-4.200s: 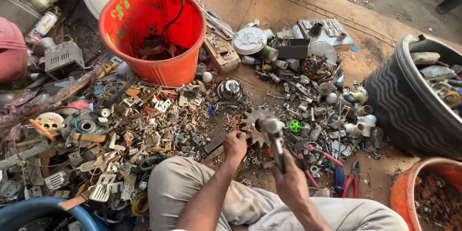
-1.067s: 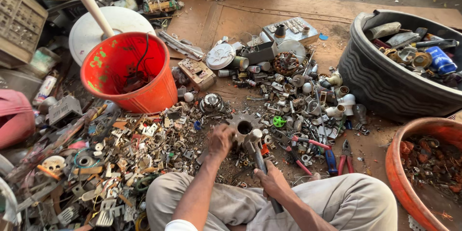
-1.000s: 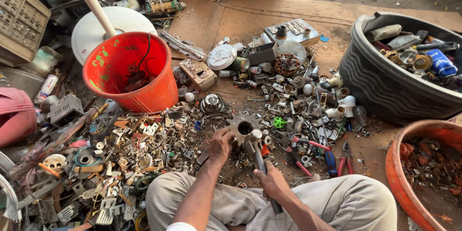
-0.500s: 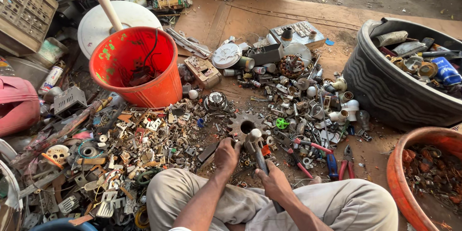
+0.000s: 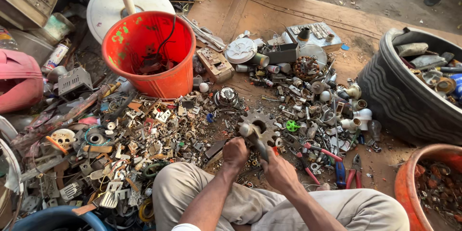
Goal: The person sits on the ground surrounded by scrap metal and uses a hammer and pliers to break apart and separate metal components. They strip copper wire from a small motor and place the separated copper into a red bowl.
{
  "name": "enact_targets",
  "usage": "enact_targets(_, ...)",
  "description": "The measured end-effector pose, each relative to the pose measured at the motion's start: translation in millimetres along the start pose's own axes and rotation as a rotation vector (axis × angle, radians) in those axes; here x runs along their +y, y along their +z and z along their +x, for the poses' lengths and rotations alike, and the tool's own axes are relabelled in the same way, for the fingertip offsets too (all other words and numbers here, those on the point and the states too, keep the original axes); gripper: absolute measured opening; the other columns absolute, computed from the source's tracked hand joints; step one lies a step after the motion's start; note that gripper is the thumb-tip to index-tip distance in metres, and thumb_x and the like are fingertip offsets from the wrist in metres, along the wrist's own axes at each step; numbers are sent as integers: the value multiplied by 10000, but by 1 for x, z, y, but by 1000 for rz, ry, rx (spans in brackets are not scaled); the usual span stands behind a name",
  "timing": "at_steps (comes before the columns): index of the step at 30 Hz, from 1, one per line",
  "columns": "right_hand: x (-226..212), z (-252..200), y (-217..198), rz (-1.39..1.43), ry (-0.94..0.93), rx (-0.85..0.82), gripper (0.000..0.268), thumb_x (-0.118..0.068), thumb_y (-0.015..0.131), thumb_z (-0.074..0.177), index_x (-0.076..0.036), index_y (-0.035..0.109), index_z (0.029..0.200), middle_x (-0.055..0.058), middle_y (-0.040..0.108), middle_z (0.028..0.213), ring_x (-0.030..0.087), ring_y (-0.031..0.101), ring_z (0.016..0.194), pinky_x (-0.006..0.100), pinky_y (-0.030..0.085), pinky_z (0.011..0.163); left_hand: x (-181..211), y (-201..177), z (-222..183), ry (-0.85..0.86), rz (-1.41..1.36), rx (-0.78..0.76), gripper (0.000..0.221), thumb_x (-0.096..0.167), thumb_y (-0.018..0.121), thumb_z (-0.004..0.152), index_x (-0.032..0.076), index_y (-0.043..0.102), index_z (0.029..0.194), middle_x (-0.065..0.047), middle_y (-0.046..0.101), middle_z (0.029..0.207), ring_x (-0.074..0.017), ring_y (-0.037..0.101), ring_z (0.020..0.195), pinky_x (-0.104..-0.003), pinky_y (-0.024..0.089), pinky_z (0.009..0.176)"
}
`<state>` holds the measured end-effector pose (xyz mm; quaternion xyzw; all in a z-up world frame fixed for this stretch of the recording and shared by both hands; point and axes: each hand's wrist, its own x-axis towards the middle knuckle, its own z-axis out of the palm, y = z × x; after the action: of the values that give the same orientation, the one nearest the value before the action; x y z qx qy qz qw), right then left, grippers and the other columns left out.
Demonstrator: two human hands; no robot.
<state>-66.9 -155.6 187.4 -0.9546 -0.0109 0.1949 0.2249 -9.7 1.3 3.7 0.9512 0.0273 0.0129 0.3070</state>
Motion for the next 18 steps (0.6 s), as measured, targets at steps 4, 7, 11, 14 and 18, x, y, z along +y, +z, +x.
enact_targets(4,4,3,-12,40,127,-61,450,-340,485,1039,-149,493,1447,114,761,969,256,743,812,422,588,726,-4,11,-1,56,-25,132,193,91,614,953,58,703,785,-145,720,745,-234,707,586,-361,587,487)
enact_targets(7,10,-6,-10,284,-65,152,515,-319,516,999,-95,453,1458,111,749,957,239,749,782,404,576,698,-1,12,3,43,22,137,204,140,647,929,67,712,750,-140,732,738,-240,712,606,-360,580,513)
enact_targets(11,19,-10,4,325,-61,196,643,-317,516,962,-109,343,1545,108,742,916,242,746,732,386,594,664,8,3,3,-71,23,52,226,216,667,949,55,718,800,-126,735,747,-223,698,593,-358,564,499)
enact_targets(14,30,8,22,155,-28,83,557,-345,587,990,-133,469,1491,156,726,901,266,706,772,413,545,717,9,-10,-1,-105,-34,-16,275,248,646,1016,65,716,823,-113,735,755,-218,691,581,-366,564,494)
enact_targets(18,42,20,33,483,59,54,468,-305,606,986,-107,552,1407,112,717,777,189,648,587,336,502,538,18,-22,-3,-227,-137,17,241,269,756,911,31,729,887,-125,732,771,-217,704,619,-365,543,484)
